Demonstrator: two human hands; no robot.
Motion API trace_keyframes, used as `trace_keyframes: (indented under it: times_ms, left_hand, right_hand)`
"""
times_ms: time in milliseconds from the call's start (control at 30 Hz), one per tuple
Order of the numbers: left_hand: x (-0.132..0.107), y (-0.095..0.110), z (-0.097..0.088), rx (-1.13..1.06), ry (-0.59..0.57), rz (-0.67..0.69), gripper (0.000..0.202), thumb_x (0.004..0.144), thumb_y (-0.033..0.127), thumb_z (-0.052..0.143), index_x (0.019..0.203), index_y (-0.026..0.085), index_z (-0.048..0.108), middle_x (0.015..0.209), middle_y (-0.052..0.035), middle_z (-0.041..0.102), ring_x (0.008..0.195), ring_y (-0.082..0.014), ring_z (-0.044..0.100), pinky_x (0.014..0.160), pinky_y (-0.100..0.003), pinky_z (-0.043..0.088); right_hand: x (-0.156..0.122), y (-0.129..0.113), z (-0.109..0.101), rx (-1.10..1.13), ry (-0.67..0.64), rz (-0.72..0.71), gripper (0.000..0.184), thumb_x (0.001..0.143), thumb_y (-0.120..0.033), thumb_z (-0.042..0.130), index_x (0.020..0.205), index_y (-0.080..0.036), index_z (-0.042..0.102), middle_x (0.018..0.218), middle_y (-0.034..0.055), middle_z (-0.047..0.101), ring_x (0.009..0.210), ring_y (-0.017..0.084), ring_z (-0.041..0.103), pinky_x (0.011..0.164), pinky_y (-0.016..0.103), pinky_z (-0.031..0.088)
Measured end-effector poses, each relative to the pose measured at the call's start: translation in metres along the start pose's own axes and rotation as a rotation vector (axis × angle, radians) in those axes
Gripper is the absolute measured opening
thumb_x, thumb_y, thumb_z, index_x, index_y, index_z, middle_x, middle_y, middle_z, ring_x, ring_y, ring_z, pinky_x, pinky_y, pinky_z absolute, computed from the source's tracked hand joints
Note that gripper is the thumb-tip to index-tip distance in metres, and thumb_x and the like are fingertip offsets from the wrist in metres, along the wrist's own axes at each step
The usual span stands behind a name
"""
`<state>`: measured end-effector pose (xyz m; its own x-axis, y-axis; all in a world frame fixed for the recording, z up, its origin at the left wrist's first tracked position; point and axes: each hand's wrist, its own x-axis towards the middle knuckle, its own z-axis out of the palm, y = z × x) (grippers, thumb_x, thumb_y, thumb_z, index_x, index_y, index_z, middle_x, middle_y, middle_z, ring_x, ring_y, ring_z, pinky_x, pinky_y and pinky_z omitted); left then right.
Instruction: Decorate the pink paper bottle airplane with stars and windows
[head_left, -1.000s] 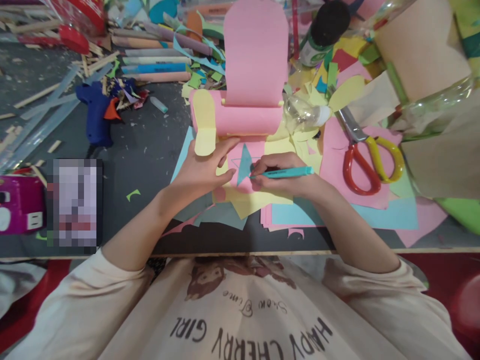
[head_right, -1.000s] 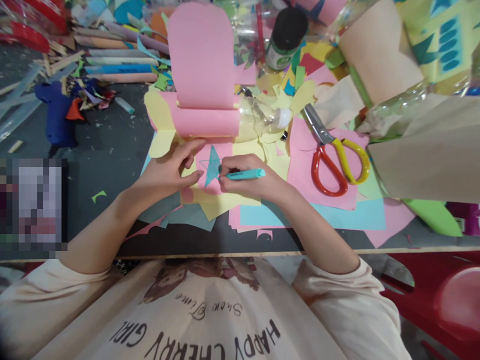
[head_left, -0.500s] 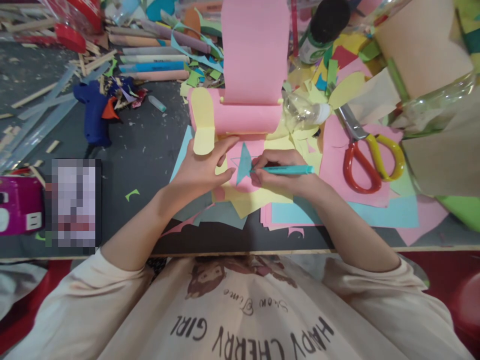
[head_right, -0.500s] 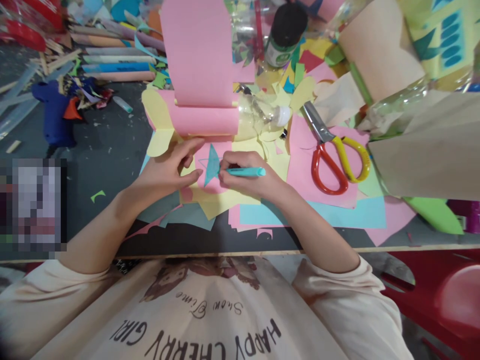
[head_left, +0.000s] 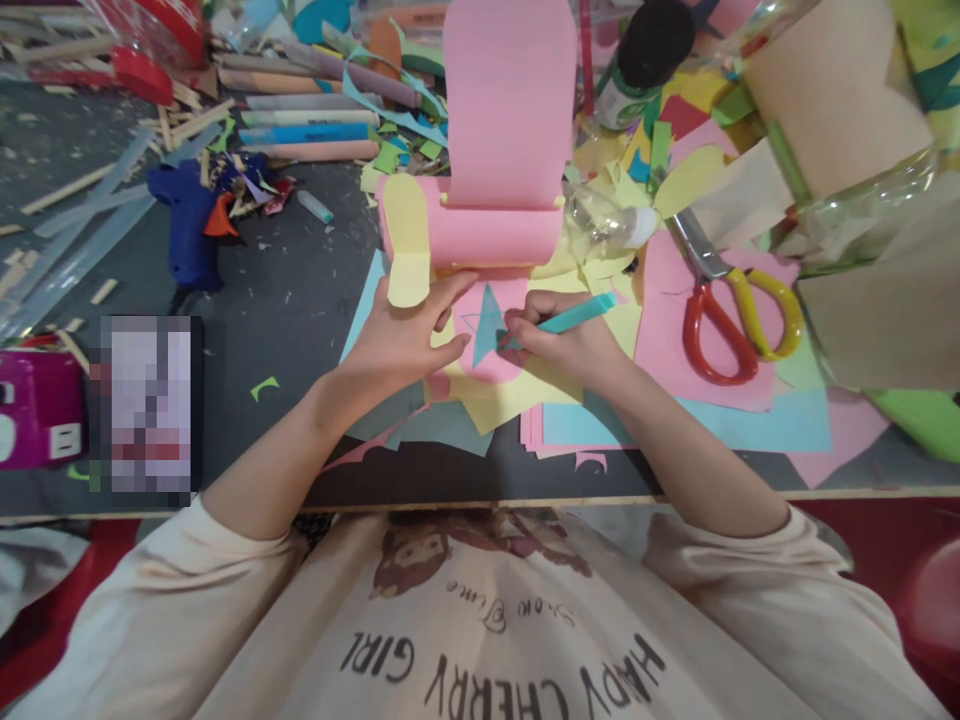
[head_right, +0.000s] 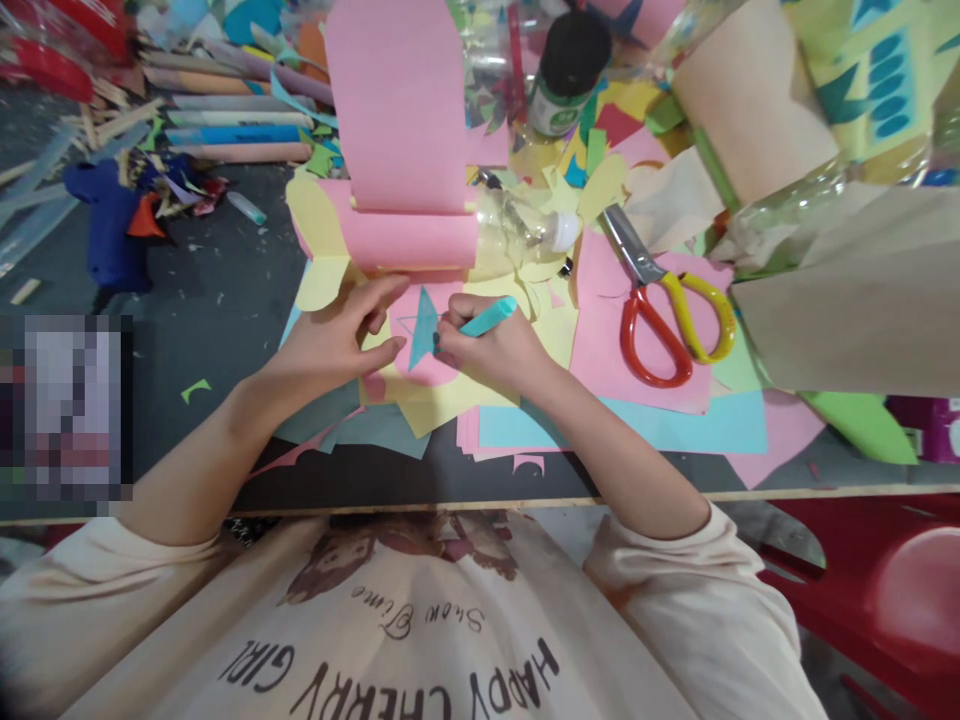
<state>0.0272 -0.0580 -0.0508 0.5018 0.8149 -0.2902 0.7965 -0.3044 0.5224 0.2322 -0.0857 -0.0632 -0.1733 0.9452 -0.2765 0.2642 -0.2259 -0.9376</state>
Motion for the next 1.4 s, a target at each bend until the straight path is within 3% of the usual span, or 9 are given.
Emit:
trace_keyframes:
  times_ms: [567, 700, 1067, 1200, 1400]
  left_hand:
    - [-0.0011, -0.0003, -0.0002, -0.030, -0.004, -0.001, 0.059, 0.092, 0.037, 0.054, 0.150, 0.030, 0.046, 0.097, -0.0007, 0.062, 0.075, -0.0156, 0.056, 0.092, -0.032, 0.047]
    - [-0.0007, -0.0004, -0.0001, -0.021, -0.011, -0.006, 0.059, 0.093, 0.037, 0.054, 0.151, 0.028, 0.046, 0.098, -0.0009, 0.061, 0.075, -0.0149, 0.055, 0.093, -0.032, 0.047]
    - [-0.0007, 0.0008, -0.0006, 0.000, -0.022, -0.024, 0.060, 0.093, 0.036, 0.054, 0.151, 0.029, 0.044, 0.098, -0.0001, 0.061, 0.078, -0.0149, 0.057, 0.095, -0.034, 0.048]
    - [-0.0006, 0.0002, -0.0005, 0.001, -0.021, -0.015, 0.060, 0.093, 0.037, 0.053, 0.152, 0.029, 0.044, 0.099, 0.0001, 0.061, 0.075, -0.0141, 0.056, 0.095, -0.034, 0.048]
    - [0.0002, 0.0003, 0.0003, 0.033, -0.015, -0.013, 0.060, 0.093, 0.037, 0.053, 0.152, 0.028, 0.044, 0.098, -0.0004, 0.061, 0.076, -0.0149, 0.057, 0.094, -0.033, 0.048]
  right_hand:
    - [-0.0040, 0.0044, 0.0037, -0.061, -0.017, -0.060, 0.038, 0.083, -0.020, 0.062, 0.060, -0.025, 0.032, 0.056, -0.0056, 0.040, 0.058, 0.011, 0.043, 0.057, 0.027, 0.039]
    - [-0.0038, 0.0051, 0.0046, -0.078, 0.049, -0.086, 0.035, 0.084, -0.020, 0.061, 0.061, -0.024, 0.034, 0.059, -0.0052, 0.043, 0.059, 0.011, 0.043, 0.057, 0.027, 0.038]
    - [-0.0017, 0.0033, 0.0056, -0.193, 0.025, -0.083, 0.034, 0.079, -0.016, 0.057, 0.058, -0.024, 0.031, 0.054, -0.0069, 0.038, 0.055, 0.009, 0.035, 0.055, 0.027, 0.028]
    - [-0.0003, 0.0025, 0.0063, -0.201, 0.108, -0.079, 0.033, 0.080, -0.016, 0.054, 0.058, -0.024, 0.031, 0.053, -0.0071, 0.037, 0.053, 0.009, 0.033, 0.054, 0.027, 0.026]
    - [-0.0013, 0.0043, 0.0074, -0.233, 0.091, -0.085, 0.033, 0.080, -0.019, 0.055, 0.058, -0.024, 0.031, 0.052, -0.0072, 0.037, 0.052, 0.009, 0.033, 0.053, 0.027, 0.026]
